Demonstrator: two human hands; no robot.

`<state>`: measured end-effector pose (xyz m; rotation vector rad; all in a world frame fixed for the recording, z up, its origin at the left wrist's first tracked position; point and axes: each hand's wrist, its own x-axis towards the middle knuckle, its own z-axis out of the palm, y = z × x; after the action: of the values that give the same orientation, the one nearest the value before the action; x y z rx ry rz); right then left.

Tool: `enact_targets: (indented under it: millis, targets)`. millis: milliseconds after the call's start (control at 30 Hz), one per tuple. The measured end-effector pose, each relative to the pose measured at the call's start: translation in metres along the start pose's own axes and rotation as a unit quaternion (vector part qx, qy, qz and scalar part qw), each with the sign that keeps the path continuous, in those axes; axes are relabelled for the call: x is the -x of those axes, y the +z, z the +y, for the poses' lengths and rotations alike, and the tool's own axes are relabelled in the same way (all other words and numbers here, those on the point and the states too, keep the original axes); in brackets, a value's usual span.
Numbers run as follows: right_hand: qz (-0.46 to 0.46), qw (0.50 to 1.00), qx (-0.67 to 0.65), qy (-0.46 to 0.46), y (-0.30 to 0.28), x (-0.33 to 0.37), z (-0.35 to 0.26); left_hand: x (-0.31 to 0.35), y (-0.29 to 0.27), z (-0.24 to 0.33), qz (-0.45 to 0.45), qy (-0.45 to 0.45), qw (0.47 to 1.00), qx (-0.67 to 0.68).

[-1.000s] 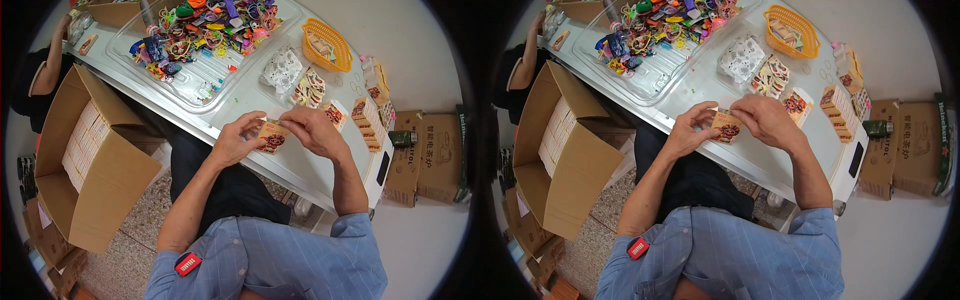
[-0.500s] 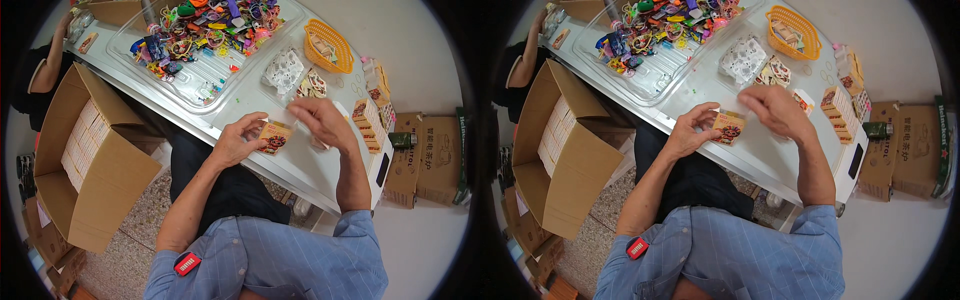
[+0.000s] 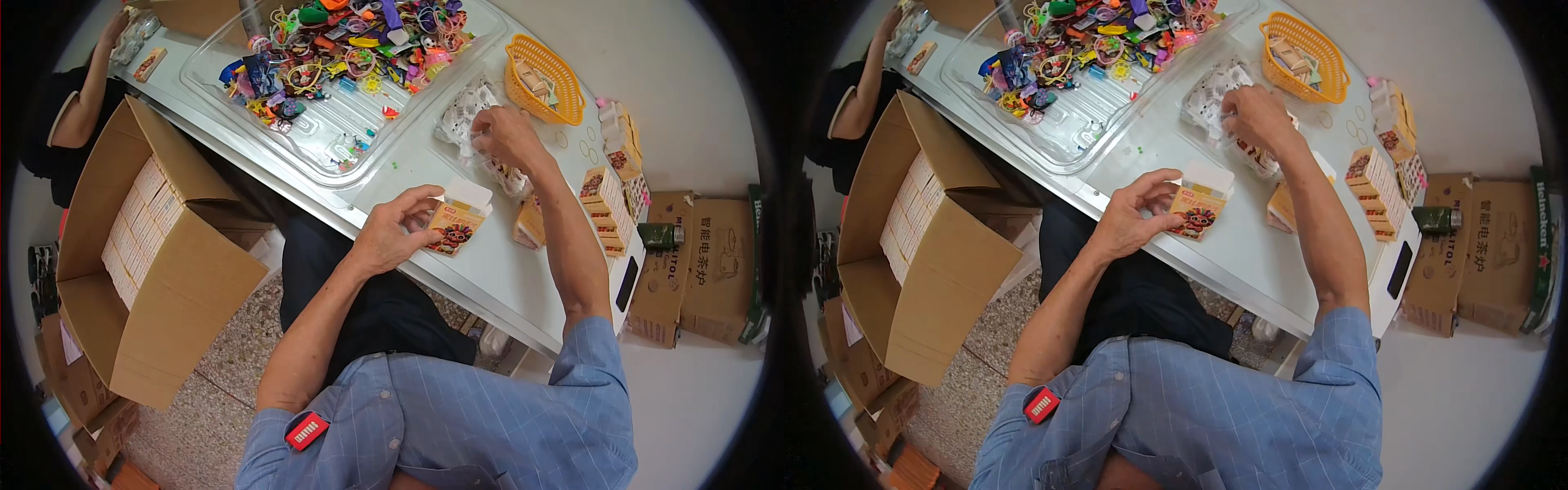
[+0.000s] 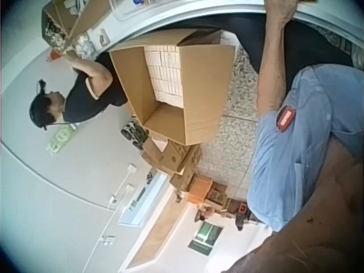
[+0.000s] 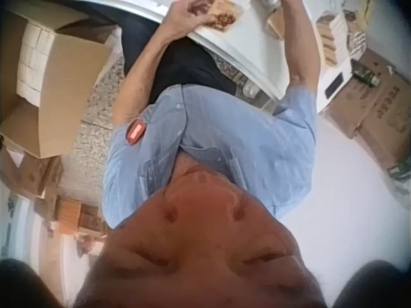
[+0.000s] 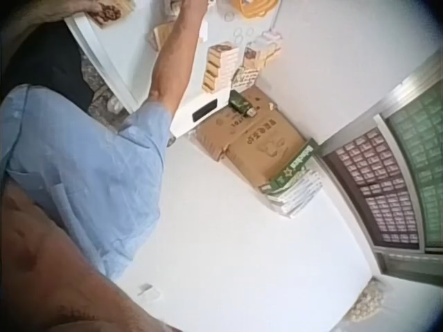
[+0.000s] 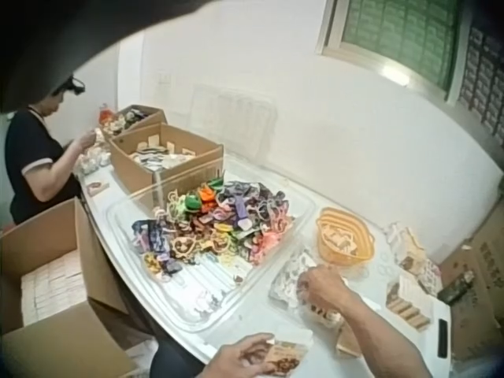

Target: The person folds flat cardboard boxes into their assembled form, then fills them with plastic packages of items on an assembly table.

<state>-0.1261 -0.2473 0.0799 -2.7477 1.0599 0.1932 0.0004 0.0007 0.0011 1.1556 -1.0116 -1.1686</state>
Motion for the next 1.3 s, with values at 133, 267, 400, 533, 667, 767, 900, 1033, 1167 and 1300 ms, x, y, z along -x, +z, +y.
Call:
enact_targets:
  millis: [133,267,400,533,667,767,900,1033,1167,1300]
  targets:
    - [0.008,0.999,-0.038,-0.019,-0.003,0.002,0.001,0.0,-0.001,0.0,-0.001,0.003,1.0,0.013]
    - [0.1,0.975,-0.194,-0.031,0.001,0.014,0.017,-0.002,0.002,-0.001,-0.002,0.007,1.0,0.006]
    - [0.102,0.954,-0.283,-0.006,-0.025,0.048,0.001,-0.002,0.003,-0.002,-0.001,0.004,1.0,0.013]
    - [0.086,0.92,-0.379,-0.058,-0.031,0.086,-0.026,0.002,-0.001,-0.001,0.004,0.004,1.0,0.015]
    - [0.09,0.922,-0.365,-0.097,-0.017,0.106,-0.039,0.0,0.001,-0.002,0.001,0.003,1.0,0.018]
    - [0.057,0.933,-0.34,-0.101,-0.012,0.111,-0.042,0.0,0.002,-0.002,0.001,0.004,1.0,0.017]
    - [0.035,0.941,-0.323,-0.095,-0.012,0.116,-0.049,0.002,0.001,-0.003,0.003,0.006,1.0,0.012]
    - [0.101,0.923,-0.365,-0.066,-0.015,0.133,-0.046,0.003,0.0,-0.002,0.006,0.011,1.0,0.006]
    - [0.189,0.825,-0.527,0.07,0.0,0.165,-0.041,0.003,0.003,-0.002,0.001,0.022,1.0,-0.001]
    - [0.158,0.715,-0.66,0.166,0.037,0.172,-0.059,0.007,0.002,0.002,-0.013,0.051,0.998,-0.016]
